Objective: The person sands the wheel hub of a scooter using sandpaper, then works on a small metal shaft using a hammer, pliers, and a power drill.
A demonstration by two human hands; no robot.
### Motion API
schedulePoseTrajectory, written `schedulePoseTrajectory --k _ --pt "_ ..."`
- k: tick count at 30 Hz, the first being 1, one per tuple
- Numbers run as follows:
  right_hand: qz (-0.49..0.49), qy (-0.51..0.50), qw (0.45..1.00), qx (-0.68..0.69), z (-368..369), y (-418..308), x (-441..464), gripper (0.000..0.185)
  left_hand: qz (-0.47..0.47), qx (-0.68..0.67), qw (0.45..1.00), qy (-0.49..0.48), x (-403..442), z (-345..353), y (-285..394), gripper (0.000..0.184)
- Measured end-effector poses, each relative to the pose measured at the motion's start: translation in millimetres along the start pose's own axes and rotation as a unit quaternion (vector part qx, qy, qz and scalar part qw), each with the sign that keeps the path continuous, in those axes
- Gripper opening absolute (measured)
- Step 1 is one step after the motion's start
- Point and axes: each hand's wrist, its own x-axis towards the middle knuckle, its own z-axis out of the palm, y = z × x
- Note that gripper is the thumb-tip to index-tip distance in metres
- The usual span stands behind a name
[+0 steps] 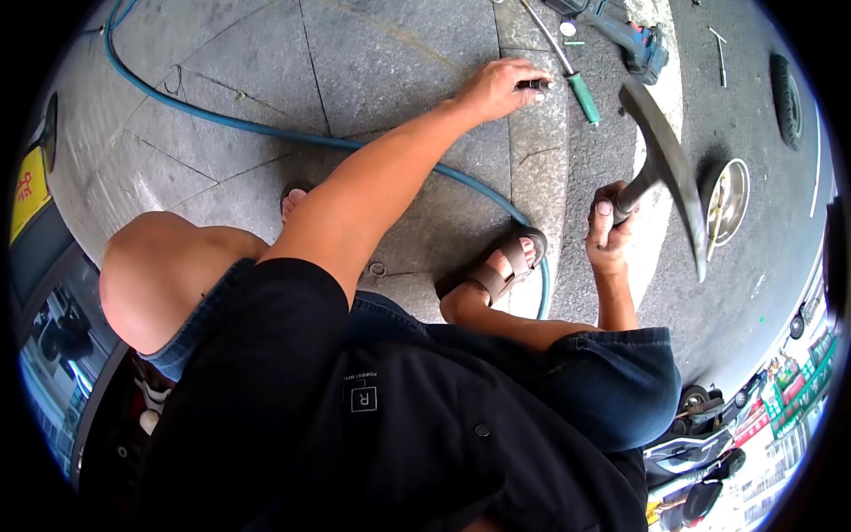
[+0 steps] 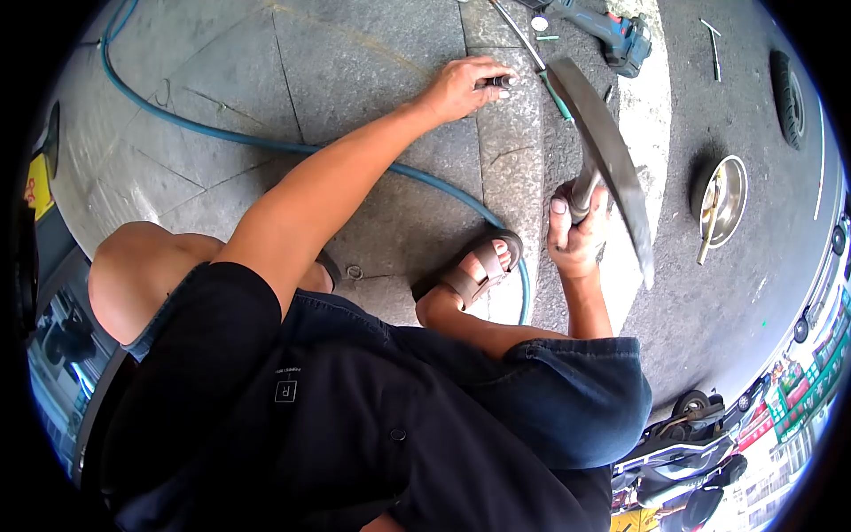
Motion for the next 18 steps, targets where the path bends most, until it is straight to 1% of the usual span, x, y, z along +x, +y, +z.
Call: schedulePoseTrajectory --k 2,3,4,5,6,7,8,10,11,12,13,14,15,16,17,18 --pt "0.12 -0.079 0.983 -0.115 12 -1 -1 0.023 0.03 0.03 0.998 0.046 3 1 1 0.041" --pt "0.188 -0.122 0.966 -0.128 18 2 5 0.023 0.02 -0.023 0.999 0.017 4 -5 4 0.042" --pt "0.158 -0.114 0.97 -0.148 16 2 4 0.024 0.025 -0.026 0.999 0.017 3 -1 8 0.042" --pt "0.13 -0.085 0.979 -0.13 20 0 9 0.024 0.021 -0.008 0.999 0.027 10 -6 5 0.039" --pt "0.121 -0.063 0.984 -0.112 21 -9 1 0.024 0.005 0.0 1.0 0.022 5 -4 4 0.036" --pt "0.117 -0.059 0.986 -0.106 21 -7 -3 0.025 0.012 -0.014 1.0 0.023 2 -2 -1 0.037" --pt "0.139 -0.063 0.984 -0.092 22 -5 -5 0.024 -0.011 0.005 1.0 0.023 2 0 2 0.038" --pt "0.177 -0.112 0.969 -0.133 21 0 1 0.024 -0.018 -0.061 0.998 -0.024 5 -7 4 0.038" --pt "0.174 -0.124 0.962 -0.167 16 -4 6 0.023 -0.013 -0.061 0.998 -0.024 7 -3 3 0.038" --pt "0.168 -0.119 0.964 -0.166 11 -10 13 0.023 0.01 -0.026 1.0 0.009 8 0 -1 0.037" --pt "0.139 -0.089 0.98 -0.111 3 -19 13 0.023 0.025 0.003 0.999 0.037 4 6 -6 0.036" --pt "0.109 -0.06 0.991 -0.053 -1 -22 11 0.023 0.019 0.004 0.999 0.038 2 6 -4 0.036" --pt "0.074 -0.005 0.997 0.021 -2 -19 9 0.02 0.032 0.046 0.996 0.068 2 6 -2 0.037" --pt "0.015 -0.01 1.0 0.021 -7 9 -5 0.018 0.047 0.085 0.991 0.094 -1 6 3 0.038" --pt "0.025 -0.039 0.997 -0.054 3 17 -15 0.017 -0.009 -0.013 1.0 0.0 4 3 -3 0.039" --pt "0.108 -0.073 0.989 -0.074 10 9 -5 0.018 -0.001 -0.011 1.0 0.002 5 3 -6 0.039"
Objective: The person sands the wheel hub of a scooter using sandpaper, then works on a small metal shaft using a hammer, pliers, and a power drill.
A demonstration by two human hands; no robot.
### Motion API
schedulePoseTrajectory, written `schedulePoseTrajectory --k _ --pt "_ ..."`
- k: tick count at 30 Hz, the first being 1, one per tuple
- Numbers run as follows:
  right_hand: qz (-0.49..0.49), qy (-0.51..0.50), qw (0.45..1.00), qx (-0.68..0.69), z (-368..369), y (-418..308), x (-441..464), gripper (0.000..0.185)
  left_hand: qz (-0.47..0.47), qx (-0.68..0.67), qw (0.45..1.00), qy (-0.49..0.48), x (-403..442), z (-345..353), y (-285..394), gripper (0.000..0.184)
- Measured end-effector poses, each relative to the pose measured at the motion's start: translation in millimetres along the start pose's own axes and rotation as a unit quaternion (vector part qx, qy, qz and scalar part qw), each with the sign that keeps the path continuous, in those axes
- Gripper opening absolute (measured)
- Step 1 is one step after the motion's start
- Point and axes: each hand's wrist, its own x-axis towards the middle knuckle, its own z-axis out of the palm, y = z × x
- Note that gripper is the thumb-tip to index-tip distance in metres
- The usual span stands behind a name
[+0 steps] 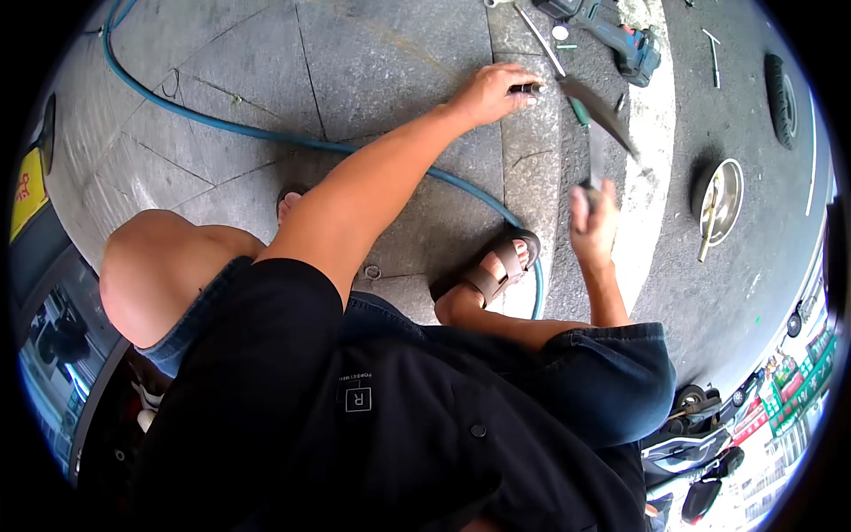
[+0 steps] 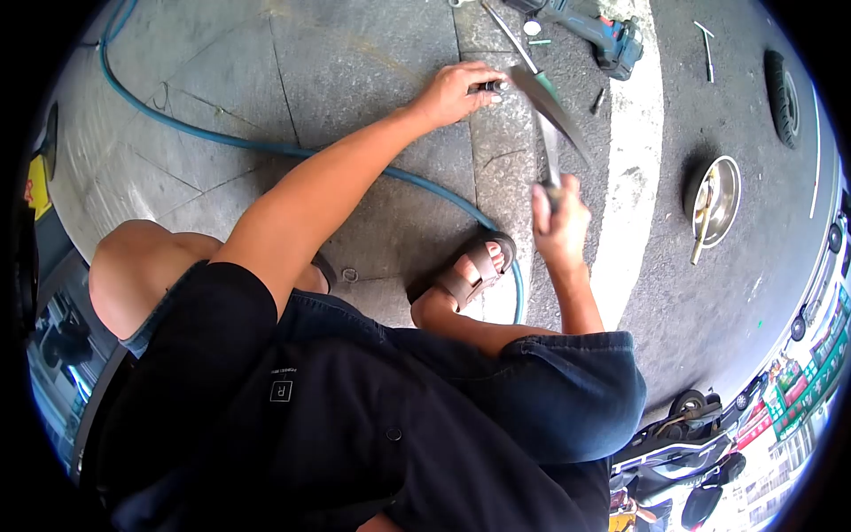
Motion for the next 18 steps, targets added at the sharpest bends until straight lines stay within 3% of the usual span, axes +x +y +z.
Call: schedulePoseTrajectory --k 1,5,9,12,13,15,16,18 --pt "0.08 -0.042 0.996 -0.025 5 -11 9 0.018 0.005 0.008 1.0 0.01 0 1 -2 0.04" --pt "0.028 0.025 0.999 -0.029 12 -5 -2 0.026 0.01 0.059 0.997 0.039 -8 4 6 0.042" --pt "0.095 -0.041 0.991 -0.084 -1 -19 11 0.027 0.011 -0.009 1.0 0.01 -2 1 6 0.04" --pt "0.034 0.048 0.998 0.02 -15 -31 7 0.023 0.025 0.04 0.998 0.032 -2 -2 8 0.04" --pt "-0.053 0.083 0.993 0.061 -12 -5 1 0.023 0.026 0.062 0.997 0.037 -3 -3 10 0.04" --pt "-0.022 0.044 0.998 0.029 1 2 -1 0.025 0.0 0.029 1.0 0.013 -6 -1 7 0.04" --pt "0.049 -0.024 0.998 -0.03 4 4 2 0.025 -0.019 -0.002 1.0 -0.005 -2 -3 6 0.039" --pt "0.091 -0.027 0.992 -0.077 0 -10 10 0.025 -0.021 -0.028 0.999 -0.021 4 -3 6 0.038"
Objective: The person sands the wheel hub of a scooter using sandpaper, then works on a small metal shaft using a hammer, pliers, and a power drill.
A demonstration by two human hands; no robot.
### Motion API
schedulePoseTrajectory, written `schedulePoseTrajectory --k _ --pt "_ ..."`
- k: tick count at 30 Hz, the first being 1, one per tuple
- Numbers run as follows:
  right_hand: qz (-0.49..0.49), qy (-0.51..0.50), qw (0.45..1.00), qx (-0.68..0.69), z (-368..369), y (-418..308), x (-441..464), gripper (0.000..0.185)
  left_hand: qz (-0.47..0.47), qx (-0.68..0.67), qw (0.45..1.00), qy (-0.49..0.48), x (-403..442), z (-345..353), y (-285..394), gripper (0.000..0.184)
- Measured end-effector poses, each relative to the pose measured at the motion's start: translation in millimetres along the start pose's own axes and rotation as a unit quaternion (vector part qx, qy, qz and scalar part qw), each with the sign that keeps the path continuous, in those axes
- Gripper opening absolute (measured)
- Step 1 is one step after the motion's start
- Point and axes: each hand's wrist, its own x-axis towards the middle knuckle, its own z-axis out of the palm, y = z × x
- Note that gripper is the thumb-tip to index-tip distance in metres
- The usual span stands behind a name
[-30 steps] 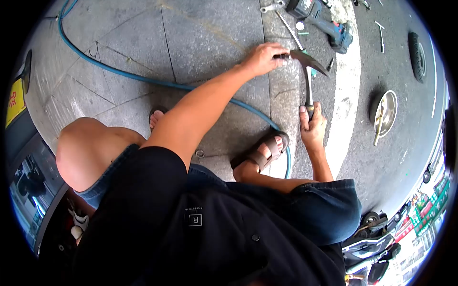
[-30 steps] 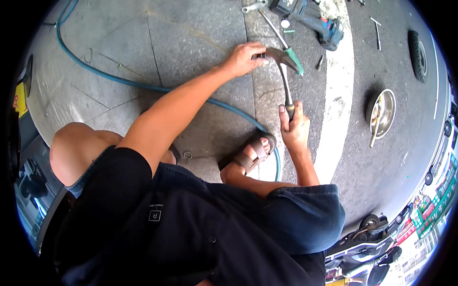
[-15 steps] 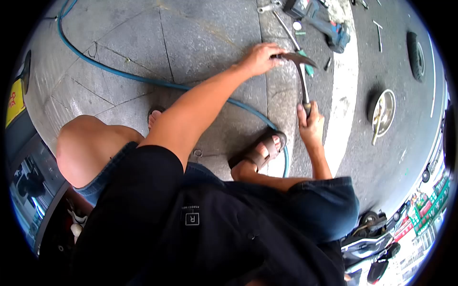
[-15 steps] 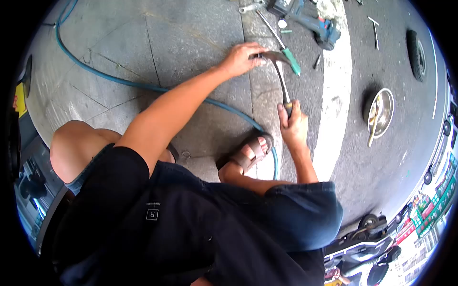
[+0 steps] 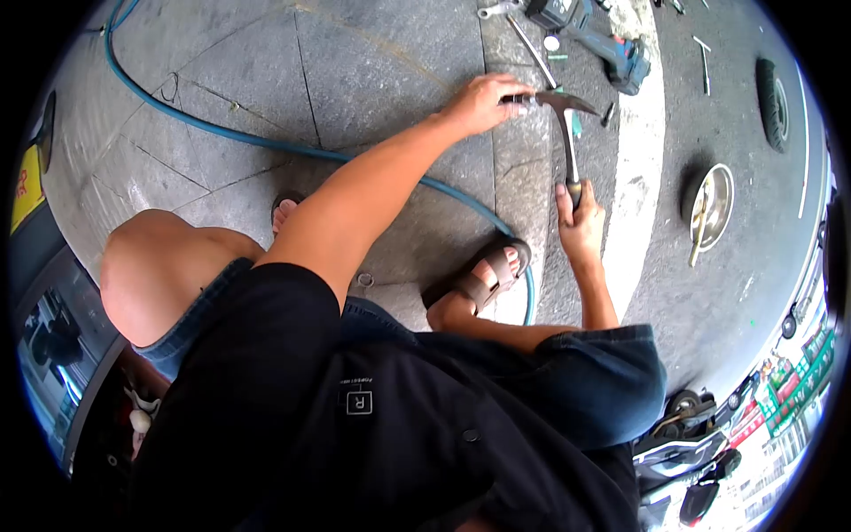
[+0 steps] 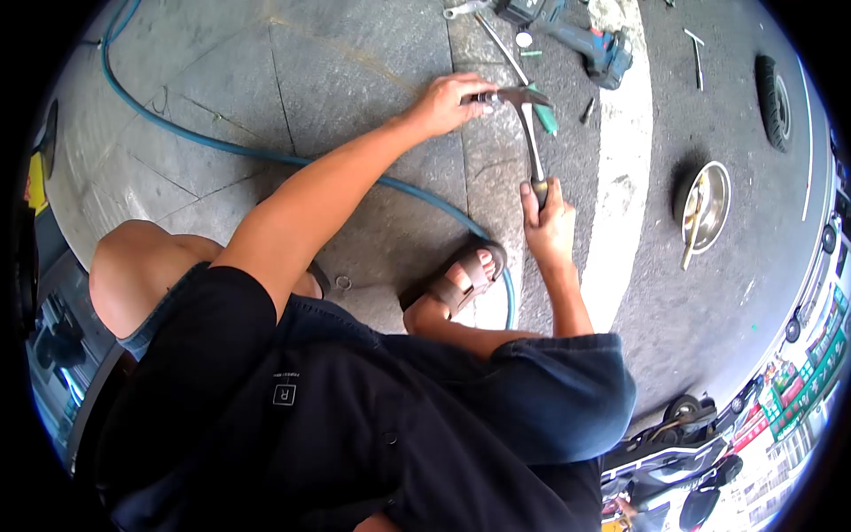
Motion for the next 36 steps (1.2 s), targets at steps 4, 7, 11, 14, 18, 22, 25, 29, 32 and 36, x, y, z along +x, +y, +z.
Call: schedulePoseTrajectory --k 4,7,11,14,18,22,25,29,32,36 --pt "-0.054 0.053 0.995 0.071 9 -2 0 0.028 0.039 0.092 0.992 0.08 -5 1 -4 0.039" --pt "-0.026 0.007 1.0 0.008 2 -1 1 0.029 -0.009 0.019 1.0 0.007 -3 0 1 0.037" --pt "-0.127 0.109 0.964 0.207 -18 -11 -4 0.025 -0.003 0.042 0.999 0.023 -8 3 -2 0.038" --pt "-0.1 0.059 0.992 0.042 4 10 -4 0.027 0.016 0.031 0.999 0.022 0 -2 -2 0.039" --pt "-0.035 0.077 0.996 0.03 12 -4 0 0.03 0.052 0.07 0.994 0.064 -5 4 1 0.038" --pt "-0.018 -0.005 1.0 -0.002 14 7 -2 0.033 0.023 -0.003 1.0 0.01 -4 -3 0 0.037" --pt "-0.023 0.018 0.998 0.048 -16 -24 5 0.025 0.026 0.018 0.999 0.026 -1 -2 0 0.036" --pt "-0.127 0.083 0.982 0.112 0 16 -8 0.023 0.013 0.054 0.998 0.033 -10 7 -5 0.04" --pt "-0.015 -0.004 1.0 -0.002 8 8 0 0.03 0.005 -0.015 1.0 0.002 -5 5 0 0.04" --pt "-0.023 0.033 0.999 0.033 9 -3 -3 0.028 0.011 0.048 0.998 0.034 -5 3 -2 0.04"
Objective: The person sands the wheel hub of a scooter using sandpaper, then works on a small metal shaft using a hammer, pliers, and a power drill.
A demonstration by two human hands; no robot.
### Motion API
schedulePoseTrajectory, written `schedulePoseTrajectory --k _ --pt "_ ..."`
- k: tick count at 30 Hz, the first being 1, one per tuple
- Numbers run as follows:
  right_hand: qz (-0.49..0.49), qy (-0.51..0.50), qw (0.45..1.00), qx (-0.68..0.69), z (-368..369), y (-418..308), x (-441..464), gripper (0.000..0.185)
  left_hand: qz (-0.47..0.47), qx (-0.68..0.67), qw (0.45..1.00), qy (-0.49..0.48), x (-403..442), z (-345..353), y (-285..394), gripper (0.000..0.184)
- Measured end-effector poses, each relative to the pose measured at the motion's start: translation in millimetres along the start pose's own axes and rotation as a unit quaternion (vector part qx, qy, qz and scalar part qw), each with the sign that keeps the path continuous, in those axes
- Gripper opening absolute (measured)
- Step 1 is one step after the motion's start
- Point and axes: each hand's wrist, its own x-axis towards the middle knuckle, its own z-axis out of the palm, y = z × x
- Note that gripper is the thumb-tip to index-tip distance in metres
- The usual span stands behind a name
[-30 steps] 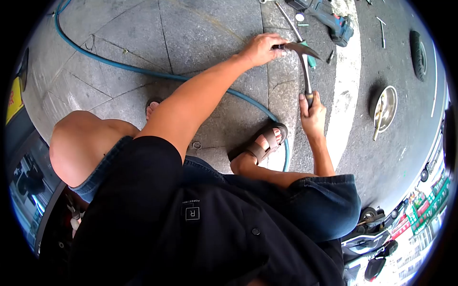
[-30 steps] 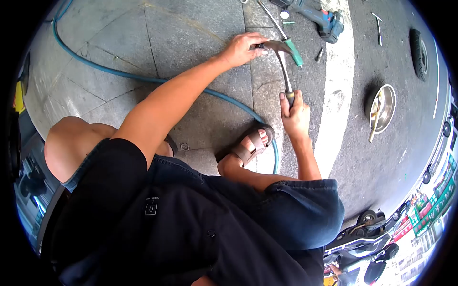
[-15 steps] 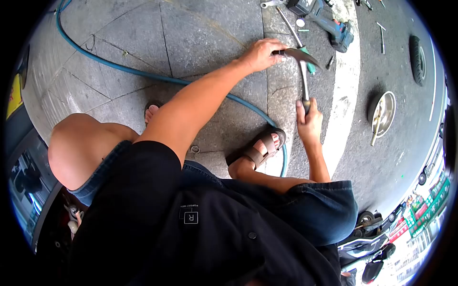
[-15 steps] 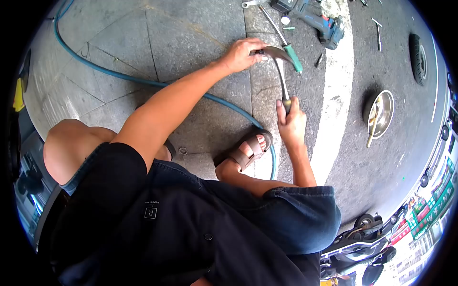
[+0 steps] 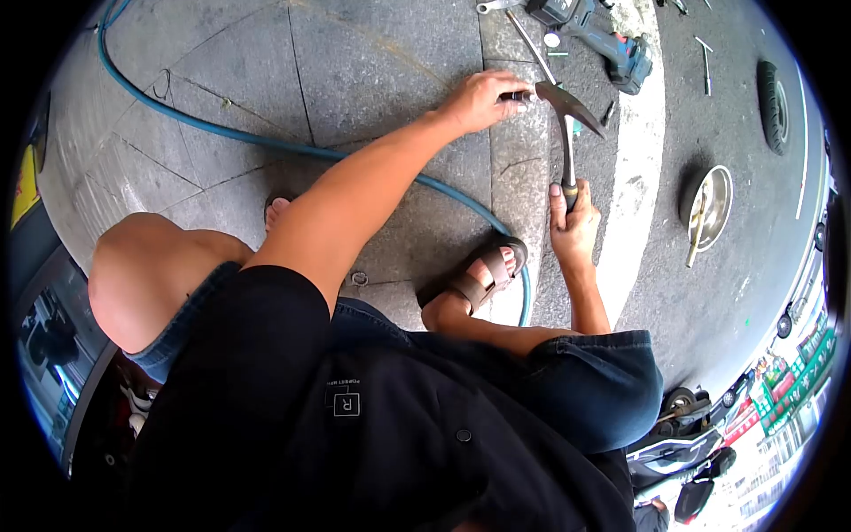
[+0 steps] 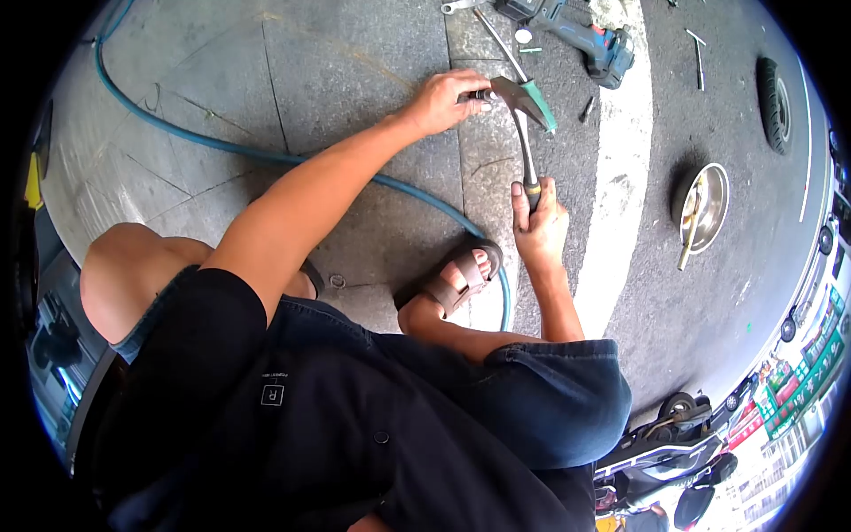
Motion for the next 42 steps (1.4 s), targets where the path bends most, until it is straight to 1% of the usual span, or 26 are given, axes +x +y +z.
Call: schedulePoseTrajectory --k 2,4,5,6,7,9,10,12,14,16,18,20,22,24,26,27,28,29,30,33,36,37,38,40,41,42 --pt "0.044 -0.03 0.998 -0.035 -3 1 5 0.028 0.03 -0.033 0.999 -0.002 1 -7 7 0.038" --pt "0.045 0.001 0.999 -0.025 -16 -9 8 0.028 0.027 -0.017 0.999 -0.002 6 -1 0 0.038" --pt "0.076 0.008 0.996 0.053 -21 -11 4 0.026 0.011 -0.006 1.0 -0.008 0 4 -5 0.038" --pt "-0.046 0.047 0.995 0.073 -29 -15 3 0.024 0.004 -0.006 1.0 -0.008 -1 -1 0 0.038" --pt "-0.082 0.062 0.988 0.113 -18 15 -2 0.023 0.004 -0.019 1.0 -0.019 1 -7 5 0.038" --pt "-0.089 0.067 0.992 0.062 -10 11 -3 0.025 0.011 -0.01 1.0 -0.016 0 -5 5 0.038" --pt "0.027 -0.035 0.999 -0.02 -7 8 5 0.028 0.02 -0.007 1.0 -0.01 4 -8 5 0.038" --pt "0.029 -0.031 0.998 -0.05 -9 12 7 0.03 0.027 -0.052 0.998 -0.025 3 -4 0 0.039" --pt "0.023 0.009 0.999 0.031 -9 1 0 0.03 0.003 -0.015 1.0 -0.025 -4 3 1 0.039" --pt "-0.015 0.029 0.999 0.025 -2 8 1 0.031 0.001 0.036 0.999 0.006 -1 1 4 0.039" --pt "0.037 -0.05 0.998 -0.026 -9 3 6 0.03 0.041 -0.011 0.999 0.025 -2 10 -2 0.038" --pt "0.017 0.001 0.999 -0.033 -21 -14 7 0.025 -0.016 -0.007 0.999 -0.033 2 5 -7 0.04" --pt "-0.102 0.071 0.988 0.09 -29 -12 2 0.021 -0.026 -0.009 0.999 -0.035 -3 3 -7 0.039" --pt "-0.098 0.078 0.979 0.163 -9 17 -6 0.022 -0.013 -0.02 0.999 -0.031 1 2 -5 0.037" --pt "0.051 -0.047 0.998 -0.011 -5 10 6 0.027 0.0 -0.025 0.999 -0.026 1 2 -1 0.037" --pt "0.065 -0.046 0.996 -0.038 -10 3 6 0.031 0.023 -0.021 1.0 -0.006 -5 8 3 0.038" --pt "-0.065 0.053 0.996 -0.024 1 20 0 0.029 0.047 -0.003 0.998 0.03 1 3 -1 0.038" --pt "-0.036 0.038 0.999 0.003 0 9 4 0.028 -0.011 -0.027 0.999 -0.02 2 -1 0 0.039" --pt "0.004 0.016 1.0 0.026 -4 0 -3 0.028 -0.02 -0.035 0.999 -0.026 -5 7 -4 0.039" --pt "-0.001 -0.039 0.997 -0.063 0 10 3 0.028 0.0 -0.032 0.999 -0.013 -2 15 -10 0.039" --pt "0.038 -0.023 0.999 -0.014 -20 -12 7 0.027 -0.024 0.029 0.999 -0.021 0 10 -7 0.039" --pt "0.028 -0.003 0.999 0.035 -34 -32 5 0.025 -0.027 0.01 0.999 -0.031 2 5 -2 0.039" --pt "-0.093 0.054 0.991 0.081 -36 -27 3 0.023 -0.031 0.009 0.999 -0.032 3 -1 0 0.039" --pt "-0.133 0.072 0.975 0.164 -10 29 -8 0.023 -0.058 -0.058 0.993 -0.081 4 -8 8 0.039" --pt "-0.022 -0.004 1.0 0.009 -8 20 -8 0.026 -0.013 0.041 0.999 -0.007 -2 -3 10 0.041" --pt "0.035 -0.049 0.998 0.0 -3 3 4 0.029 -0.013 -0.026 0.999 -0.024 2 -3 5 0.041"
